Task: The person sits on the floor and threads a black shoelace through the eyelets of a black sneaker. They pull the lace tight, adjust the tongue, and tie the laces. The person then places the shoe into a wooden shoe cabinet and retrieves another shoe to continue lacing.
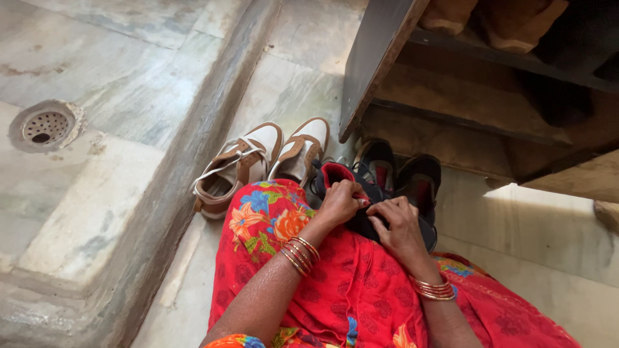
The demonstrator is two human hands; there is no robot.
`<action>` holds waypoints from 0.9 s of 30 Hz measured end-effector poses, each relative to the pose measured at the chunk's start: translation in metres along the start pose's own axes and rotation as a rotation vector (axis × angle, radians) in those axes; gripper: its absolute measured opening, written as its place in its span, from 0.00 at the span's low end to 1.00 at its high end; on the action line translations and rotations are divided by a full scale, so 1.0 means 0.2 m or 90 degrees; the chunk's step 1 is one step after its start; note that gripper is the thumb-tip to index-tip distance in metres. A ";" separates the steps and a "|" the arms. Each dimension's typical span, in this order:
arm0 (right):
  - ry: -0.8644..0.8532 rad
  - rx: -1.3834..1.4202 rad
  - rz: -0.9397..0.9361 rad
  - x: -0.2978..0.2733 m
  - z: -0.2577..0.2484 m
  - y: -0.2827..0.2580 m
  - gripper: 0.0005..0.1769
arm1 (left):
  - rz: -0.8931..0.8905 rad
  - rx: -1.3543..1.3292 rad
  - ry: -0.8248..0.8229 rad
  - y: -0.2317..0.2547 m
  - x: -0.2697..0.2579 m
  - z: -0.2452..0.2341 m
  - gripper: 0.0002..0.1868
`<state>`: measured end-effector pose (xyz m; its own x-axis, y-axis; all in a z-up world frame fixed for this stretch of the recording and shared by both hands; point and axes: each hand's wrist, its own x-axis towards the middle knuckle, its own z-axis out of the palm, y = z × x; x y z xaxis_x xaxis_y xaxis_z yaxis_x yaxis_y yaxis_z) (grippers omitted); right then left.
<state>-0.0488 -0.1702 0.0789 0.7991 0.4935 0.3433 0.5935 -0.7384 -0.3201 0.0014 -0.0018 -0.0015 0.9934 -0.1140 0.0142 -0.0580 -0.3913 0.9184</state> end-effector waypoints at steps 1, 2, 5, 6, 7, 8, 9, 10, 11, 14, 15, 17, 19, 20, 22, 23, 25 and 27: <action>-0.001 -0.011 0.000 0.00 0.00 0.00 0.10 | 0.004 0.004 0.002 0.00 0.00 0.00 0.11; 0.003 -0.012 0.002 0.00 0.01 0.00 0.10 | 0.007 0.008 0.004 0.00 -0.01 0.00 0.11; 0.015 -0.020 0.011 0.00 0.02 -0.01 0.09 | 0.013 -0.007 -0.050 -0.01 -0.01 -0.02 0.13; 0.017 -0.026 0.014 -0.01 0.03 -0.02 0.09 | 0.042 0.023 -0.061 -0.01 -0.01 -0.04 0.16; 0.018 -0.032 0.018 -0.01 0.03 -0.02 0.10 | 0.070 0.052 -0.071 -0.01 -0.01 -0.05 0.19; 0.031 -0.031 0.014 -0.02 0.03 -0.03 0.10 | 0.099 0.081 -0.081 -0.01 -0.01 -0.05 0.22; 0.044 -0.031 0.011 -0.02 0.04 -0.04 0.10 | 0.102 0.105 -0.064 -0.01 -0.01 -0.05 0.23; 0.056 -0.031 0.007 -0.02 0.03 -0.05 0.10 | 0.105 0.128 -0.046 0.00 -0.02 -0.04 0.24; 0.069 -0.025 0.005 -0.02 0.03 -0.05 0.10 | 0.110 0.152 -0.026 0.02 -0.02 -0.04 0.25; 0.132 -0.002 -0.012 0.03 -0.01 -0.06 0.11 | 0.140 0.154 0.079 0.09 -0.04 -0.03 0.18; 0.168 0.008 -0.023 0.04 -0.02 -0.06 0.12 | 0.094 0.132 0.085 0.12 -0.04 -0.03 0.19; 0.217 0.075 -0.040 0.06 -0.04 -0.06 0.12 | -0.003 0.086 0.093 0.16 -0.06 -0.04 0.21; 0.237 0.190 -0.053 0.05 -0.04 -0.06 0.13 | -0.012 0.043 0.165 0.19 -0.07 -0.04 0.17; 0.224 0.265 -0.015 0.04 -0.03 -0.06 0.12 | -0.018 0.021 0.200 0.20 -0.07 -0.03 0.16; 0.192 0.417 0.064 -0.01 -0.03 -0.07 0.12 | -0.027 0.010 0.222 0.20 -0.07 -0.04 0.14; 0.181 0.464 0.096 -0.05 -0.05 -0.06 0.11 | -0.033 0.005 0.232 0.19 -0.07 -0.04 0.13; 0.159 0.557 0.159 -0.15 -0.13 -0.04 0.11 | -0.035 0.005 0.229 0.18 -0.08 -0.04 0.12; 0.201 0.690 0.106 -0.27 -0.28 -0.01 0.10 | -0.036 0.012 0.230 0.17 -0.08 -0.03 0.12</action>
<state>-0.0992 -0.2208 0.1104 0.9072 0.1754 0.3825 0.3747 0.0767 -0.9240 -0.0160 -0.0084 0.0322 0.9656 0.2373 0.1059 -0.0007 -0.4053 0.9142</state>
